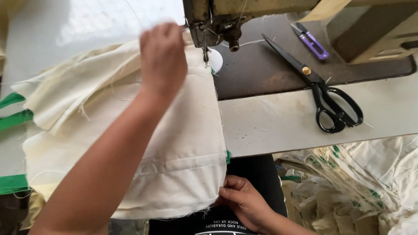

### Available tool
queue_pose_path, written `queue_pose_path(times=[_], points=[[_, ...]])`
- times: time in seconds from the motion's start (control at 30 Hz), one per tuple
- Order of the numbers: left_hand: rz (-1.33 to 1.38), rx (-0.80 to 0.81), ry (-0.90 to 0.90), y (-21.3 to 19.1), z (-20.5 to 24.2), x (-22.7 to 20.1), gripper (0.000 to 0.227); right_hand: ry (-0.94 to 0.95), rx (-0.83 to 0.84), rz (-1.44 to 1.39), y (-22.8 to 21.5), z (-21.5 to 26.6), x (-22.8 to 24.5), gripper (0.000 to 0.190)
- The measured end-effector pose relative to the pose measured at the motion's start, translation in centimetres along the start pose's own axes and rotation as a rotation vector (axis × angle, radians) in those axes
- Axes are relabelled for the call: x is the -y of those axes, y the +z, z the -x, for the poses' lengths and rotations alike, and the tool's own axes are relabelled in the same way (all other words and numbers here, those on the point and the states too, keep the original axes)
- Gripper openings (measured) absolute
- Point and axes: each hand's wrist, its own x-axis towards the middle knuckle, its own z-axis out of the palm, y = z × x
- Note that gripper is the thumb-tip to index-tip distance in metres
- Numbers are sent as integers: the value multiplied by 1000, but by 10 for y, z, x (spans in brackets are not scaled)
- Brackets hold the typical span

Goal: A person uses an industrial sewing machine to assemble fabric bags, aligning the edges and trimming excess thread.

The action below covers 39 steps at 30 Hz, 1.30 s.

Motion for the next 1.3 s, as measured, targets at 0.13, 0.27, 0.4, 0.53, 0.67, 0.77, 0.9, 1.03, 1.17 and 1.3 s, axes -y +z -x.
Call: queue_pose_path(times=[0.13, 0.27, 0.4, 0.53, 0.67, 0.77, 0.9, 1.03, 1.17, 1.3], points=[[283, 394, 48, -36, 35, -33, 53, -44, -14, 32, 6, 6, -3, 17], [299, 752, -33, -38, 44, -30, 90, -169, -24, 90, 9, 13, -11, 15], [292, 770, -41, -39, 43, -30, 99, -228, -82, 103, 17, 22, -12, 11], [332, 779, -75, -42, 37, -29, 102, -249, -98, 87, 22, 23, -13, 7], [347, 776, -82, -40, 35, -27, 105, -233, -127, 81, 19, 19, -13, 7], [357, 785, -85, -41, 34, -27, 106, -237, -127, 69, 20, 18, -12, 6], [390, 748, -89, -29, 38, -23, 112, -232, -121, 68, 22, 18, -11, 6], [387, 718, -94, -15, 42, -20, 115, -245, -107, 84, 20, 20, -9, 7], [384, 711, -83, -23, 40, -21, 112, -228, -79, 512, 27, 29, 27, 14], [366, 691, -53, -23, 42, -21, 112, -782, -134, 1243, -11, 57, 110, 33]])
